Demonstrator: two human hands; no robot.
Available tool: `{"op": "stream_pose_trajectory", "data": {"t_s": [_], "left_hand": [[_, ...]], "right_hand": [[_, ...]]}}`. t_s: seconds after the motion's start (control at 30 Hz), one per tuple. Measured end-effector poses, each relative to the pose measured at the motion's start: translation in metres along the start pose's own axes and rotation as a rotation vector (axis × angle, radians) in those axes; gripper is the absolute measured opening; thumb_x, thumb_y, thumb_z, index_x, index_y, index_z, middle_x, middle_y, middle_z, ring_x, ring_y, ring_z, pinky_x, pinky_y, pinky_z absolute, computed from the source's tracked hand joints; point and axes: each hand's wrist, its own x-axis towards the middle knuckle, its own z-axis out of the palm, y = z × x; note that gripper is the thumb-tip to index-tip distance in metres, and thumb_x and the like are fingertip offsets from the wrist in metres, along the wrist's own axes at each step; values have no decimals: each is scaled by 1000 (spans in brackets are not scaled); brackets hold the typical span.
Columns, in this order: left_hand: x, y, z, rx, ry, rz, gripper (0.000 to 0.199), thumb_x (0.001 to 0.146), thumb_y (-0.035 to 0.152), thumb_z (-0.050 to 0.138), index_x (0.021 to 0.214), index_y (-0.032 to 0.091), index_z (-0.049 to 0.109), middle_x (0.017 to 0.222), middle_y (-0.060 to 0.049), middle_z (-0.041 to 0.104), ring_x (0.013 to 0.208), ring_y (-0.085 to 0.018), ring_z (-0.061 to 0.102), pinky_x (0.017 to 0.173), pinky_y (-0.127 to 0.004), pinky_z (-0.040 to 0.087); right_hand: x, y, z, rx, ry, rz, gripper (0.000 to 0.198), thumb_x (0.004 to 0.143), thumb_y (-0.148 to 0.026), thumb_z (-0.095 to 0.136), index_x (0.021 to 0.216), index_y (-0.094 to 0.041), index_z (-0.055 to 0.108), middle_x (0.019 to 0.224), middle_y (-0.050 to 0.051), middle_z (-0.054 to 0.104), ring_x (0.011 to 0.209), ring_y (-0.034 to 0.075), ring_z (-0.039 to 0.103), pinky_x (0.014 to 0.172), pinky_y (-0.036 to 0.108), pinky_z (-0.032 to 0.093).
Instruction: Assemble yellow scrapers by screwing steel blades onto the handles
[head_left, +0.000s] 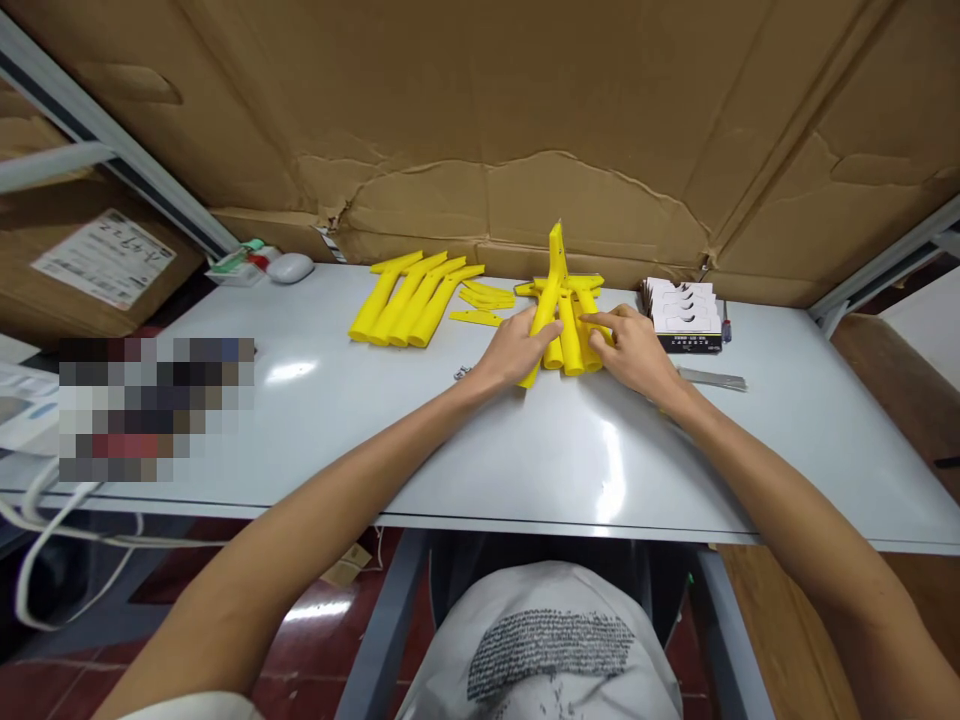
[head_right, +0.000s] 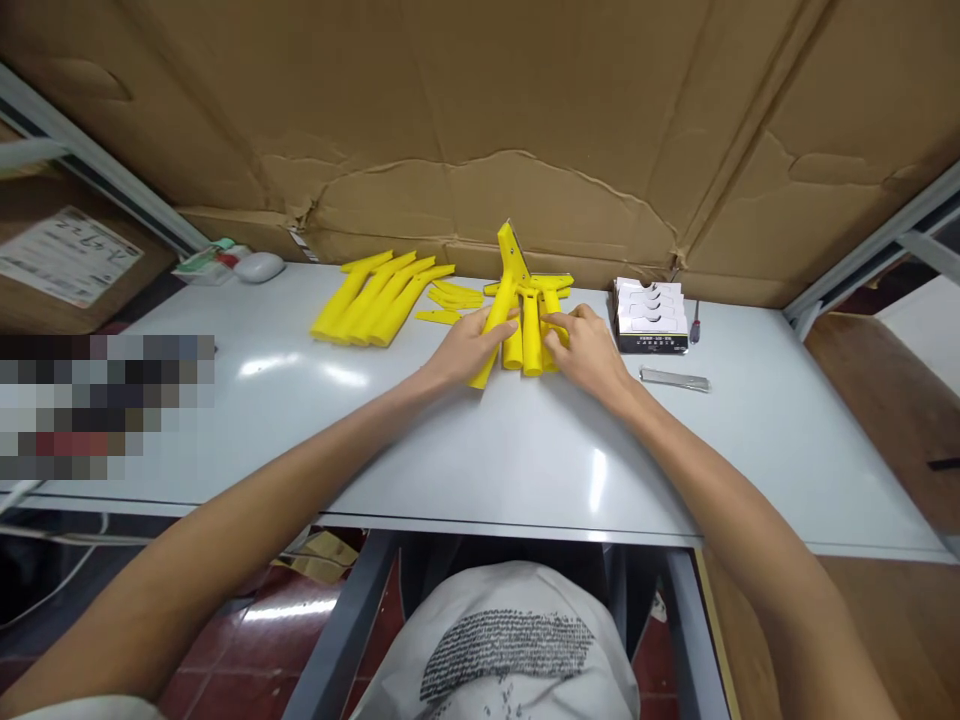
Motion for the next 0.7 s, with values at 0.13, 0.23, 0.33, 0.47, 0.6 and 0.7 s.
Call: {"op": "stream_pose_trajectory", "data": {"t_s": [0.13, 0.23, 0.33, 0.47, 0.6, 0.7], "left_hand": [[3, -6, 2, -47, -39, 19, 37, 103, 45, 64, 127, 21, 77, 136, -14, 81, 138, -38, 72, 131, -56, 50], [7, -10, 2, -115, -50, 27, 42, 101, 47, 64, 132, 20, 76, 143, -14, 79, 141, -39, 70, 131, -58, 49], [8, -11, 2, -194, -76, 28, 46, 101, 50, 66, 135, 20, 74, 147, -14, 78, 141, -37, 71, 129, -54, 51], [3, -7, 3, -202, -88, 33, 46, 103, 50, 66, 136, 20, 73, 147, -14, 78, 137, -35, 73, 124, -50, 54], [-2, -2, 3, -161, -79, 75, 46, 105, 47, 65, 141, 20, 74, 153, -13, 75, 143, -36, 70, 129, -52, 51], [-3, -1, 3, -149, -79, 71, 43, 105, 45, 66, 140, 20, 74, 154, -12, 74, 144, -36, 69, 130, -50, 50]], "right_hand": [[-4, 3, 4, -41, -60, 14, 58, 110, -31, 47, 160, -17, 74, 129, 21, 75, 123, 36, 73, 117, 49, 53], [-5, 3, 7, -56, -88, 27, 61, 113, -39, 47, 165, -14, 68, 133, 23, 75, 121, 39, 74, 116, 51, 54], [-7, 1, 9, -73, -94, 47, 66, 114, -41, 46, 170, -9, 60, 136, 26, 75, 125, 40, 73, 116, 51, 55], [-9, 0, 11, -88, -102, 60, 69, 115, -46, 42, 173, -11, 56, 149, 26, 72, 134, 43, 69, 120, 56, 52], [-9, 1, 11, -79, -103, 24, 71, 117, -53, 35, 172, -14, 58, 152, 23, 72, 139, 43, 66, 126, 59, 47], [-2, 15, -3, -60, -31, 3, 68, 117, -51, 39, 168, -13, 61, 148, 23, 75, 134, 40, 68, 124, 57, 50]]}}
